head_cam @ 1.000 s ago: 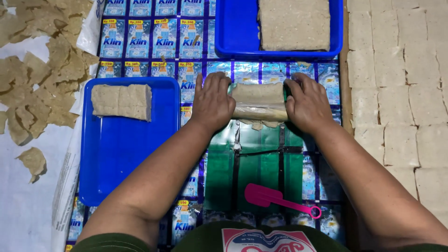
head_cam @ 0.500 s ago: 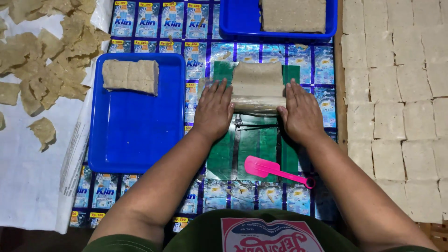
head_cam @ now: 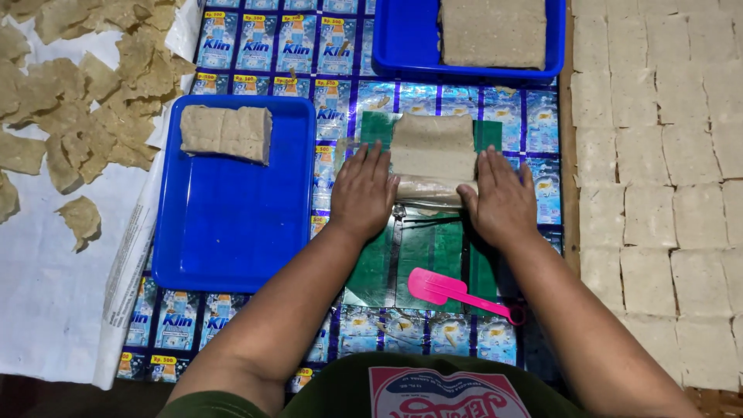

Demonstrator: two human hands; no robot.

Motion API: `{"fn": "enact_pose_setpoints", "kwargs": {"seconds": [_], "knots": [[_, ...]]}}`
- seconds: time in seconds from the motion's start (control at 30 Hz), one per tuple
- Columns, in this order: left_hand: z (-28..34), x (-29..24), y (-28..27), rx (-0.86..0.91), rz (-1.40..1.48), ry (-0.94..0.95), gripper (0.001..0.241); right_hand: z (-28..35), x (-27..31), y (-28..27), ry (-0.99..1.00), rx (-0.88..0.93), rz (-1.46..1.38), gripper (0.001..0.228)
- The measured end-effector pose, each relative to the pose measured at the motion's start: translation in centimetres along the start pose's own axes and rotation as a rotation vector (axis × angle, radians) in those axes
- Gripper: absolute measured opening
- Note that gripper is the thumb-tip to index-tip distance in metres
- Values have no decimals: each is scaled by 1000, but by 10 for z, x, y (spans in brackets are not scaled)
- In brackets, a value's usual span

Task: Rolling out blocks of food dough and cutting them into squares to place on a tray.

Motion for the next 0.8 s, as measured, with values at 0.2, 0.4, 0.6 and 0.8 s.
{"fn": "enact_pose_setpoints", "kwargs": {"seconds": [0.2, 0.4, 0.6, 0.8], "knots": [[-57, -5, -2, 125, 5, -89, 54, -52, -29, 3, 117, 135, -98, 68], [-108, 2, 9, 242, -4, -178, 64, -101, -41, -15, 123, 6, -91, 67], [-122, 5, 10, 245, -26, -229, 71, -115, -43, -25, 130, -40, -85, 69], [-75, -4, -8, 277, 30, -218, 64, -80, -35, -7, 122, 75, -157, 68]]}}
Point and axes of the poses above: each hand's wrist, its own z-axis away from the middle knuckle, its own y-axis out of the palm, x = y × z, the point moved 4 cm from there along -z, towards the middle knuckle, and after that the axes turned 11 degrees about -y, right-handed, at the moved point
